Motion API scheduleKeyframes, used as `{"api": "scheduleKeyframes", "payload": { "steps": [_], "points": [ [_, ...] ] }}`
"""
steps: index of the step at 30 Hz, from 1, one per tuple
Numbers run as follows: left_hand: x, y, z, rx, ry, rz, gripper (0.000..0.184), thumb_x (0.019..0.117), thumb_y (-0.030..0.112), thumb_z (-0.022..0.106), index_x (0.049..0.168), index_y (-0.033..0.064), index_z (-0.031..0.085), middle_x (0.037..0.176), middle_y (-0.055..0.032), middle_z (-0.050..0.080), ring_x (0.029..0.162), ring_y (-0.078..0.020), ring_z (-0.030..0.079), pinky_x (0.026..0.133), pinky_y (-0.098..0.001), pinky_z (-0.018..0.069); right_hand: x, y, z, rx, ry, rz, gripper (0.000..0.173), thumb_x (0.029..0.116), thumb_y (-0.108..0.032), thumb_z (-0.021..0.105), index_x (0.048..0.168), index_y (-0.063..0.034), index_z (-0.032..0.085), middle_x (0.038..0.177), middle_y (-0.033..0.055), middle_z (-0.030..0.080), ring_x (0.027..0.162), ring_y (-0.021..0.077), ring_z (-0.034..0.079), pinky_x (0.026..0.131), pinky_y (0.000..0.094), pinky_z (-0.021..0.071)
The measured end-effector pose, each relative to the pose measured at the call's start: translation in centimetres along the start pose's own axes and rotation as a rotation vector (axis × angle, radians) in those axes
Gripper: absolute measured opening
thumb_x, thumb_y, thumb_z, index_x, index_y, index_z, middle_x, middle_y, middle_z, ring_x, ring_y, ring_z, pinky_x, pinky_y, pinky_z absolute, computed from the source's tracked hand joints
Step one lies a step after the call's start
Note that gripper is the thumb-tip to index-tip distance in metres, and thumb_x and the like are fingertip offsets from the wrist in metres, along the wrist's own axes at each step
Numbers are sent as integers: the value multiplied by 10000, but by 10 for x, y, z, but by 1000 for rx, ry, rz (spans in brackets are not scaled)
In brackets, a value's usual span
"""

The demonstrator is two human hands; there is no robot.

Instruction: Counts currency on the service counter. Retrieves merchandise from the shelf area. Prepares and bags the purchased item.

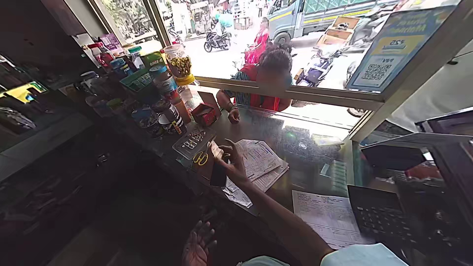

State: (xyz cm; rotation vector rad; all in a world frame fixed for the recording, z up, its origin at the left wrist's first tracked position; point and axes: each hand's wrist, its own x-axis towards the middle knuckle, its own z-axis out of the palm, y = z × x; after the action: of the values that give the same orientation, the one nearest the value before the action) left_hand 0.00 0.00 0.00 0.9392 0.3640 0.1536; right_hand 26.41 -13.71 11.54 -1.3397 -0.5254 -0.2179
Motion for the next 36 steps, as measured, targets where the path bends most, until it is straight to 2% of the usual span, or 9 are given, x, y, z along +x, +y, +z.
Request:
{"api": "scheduleKeyframes", "payload": {
  "steps": [3, 7, 9, 13, 17, 22, 28, 33, 36],
  "points": [
    [16, 36, 46, -237, -265, -47, 644, 999, 674, 376, 1423, 235, 581, 1359, -157, 651, 1159, -370, 677, 914, -530, 584, -67, -35, 3, 18, -191, -92, 782, 832, -194, 819, 1428, 118, 421, 1253, 161, 675, 1006, 157, 694, 816, 311, 603],
    [14, 50, 89, -440, -288, -233, 830, 892, 787, 467, 1358, 108, 568, 1233, -210, 686, 1062, -339, 716, 842, -497, 619, -138, -52, -24, -147, -346, -133, 759, 819, -284, 849, 1396, 69, 505, 1273, 162, 675, 1173, 199, 642, 1026, 368, 523],
    [10, 42, 92, -505, -325, -350, 805, 848, 755, 586, 1313, 101, 658, 1214, -181, 705, 1072, -289, 716, 854, -451, 617, -167, -51, -38, -275, -394, -135, 770, 809, -335, 859, 1427, -27, 518, 1321, 101, 671, 1216, 213, 622, 1085, 439, 470],
    [9, 23, 95, -551, -434, -426, 764, 946, 682, 498, 1433, 97, 571, 1359, -166, 637, 1218, -270, 646, 960, -442, 570, -195, -45, -55, -436, -438, -103, 759, 829, -407, 834, 1463, -132, 519, 1400, 7, 631, 1329, 175, 532, 1154, 449, 368],
    [3, 17, 105, -603, -361, -464, 513, 966, 440, 577, 1334, 85, 621, 1206, -193, 696, 1040, -290, 719, 862, -456, 610, -201, -50, -67, -456, -428, -57, 718, 854, -490, 796, 1449, -183, 535, 1538, 40, 502, 1460, 224, 410, 1180, 524, 351],
    [8, 2, 107, -490, -366, -292, 465, 985, 268, 524, 1399, 57, 516, 1155, -205, 681, 922, -274, 720, 789, -388, 614, -191, -71, -77, -340, -267, 88, 423, 954, -340, 729, 1258, -51, 672, 1223, 92, 681, 1095, 143, 662, 899, 303, 588],
    [3, -2, 115, -386, -243, -208, 422, 1051, 216, 316, 1395, 18, 458, 1107, -149, 662, 836, -202, 703, 701, -329, 614, -194, -75, -61, -422, -378, 221, 711, 846, -495, 801, 1354, -38, 606, 1078, 35, 667, 943, 71, 615, 814, 227, 535],
    [2, -2, 111, -394, -238, -164, 423, 1061, 200, 245, 1370, 25, 475, 1180, -149, 664, 1053, -229, 680, 888, -380, 583, -194, -69, -61, -343, -329, 277, 475, 915, -103, 685, 1356, 20, 563, 1044, 34, 761, 877, 66, 728, 776, 234, 616],
    [3, -2, 107, -424, -255, -173, 408, 1038, 187, 305, 1386, 28, 446, 1239, -184, 646, 1121, -272, 664, 954, -432, 561, -190, -66, -69, -285, -249, 331, 394, 914, -44, 645, 1301, 9, 594, 965, 23, 751, 799, 61, 715, 703, 220, 609]
  ]
}}
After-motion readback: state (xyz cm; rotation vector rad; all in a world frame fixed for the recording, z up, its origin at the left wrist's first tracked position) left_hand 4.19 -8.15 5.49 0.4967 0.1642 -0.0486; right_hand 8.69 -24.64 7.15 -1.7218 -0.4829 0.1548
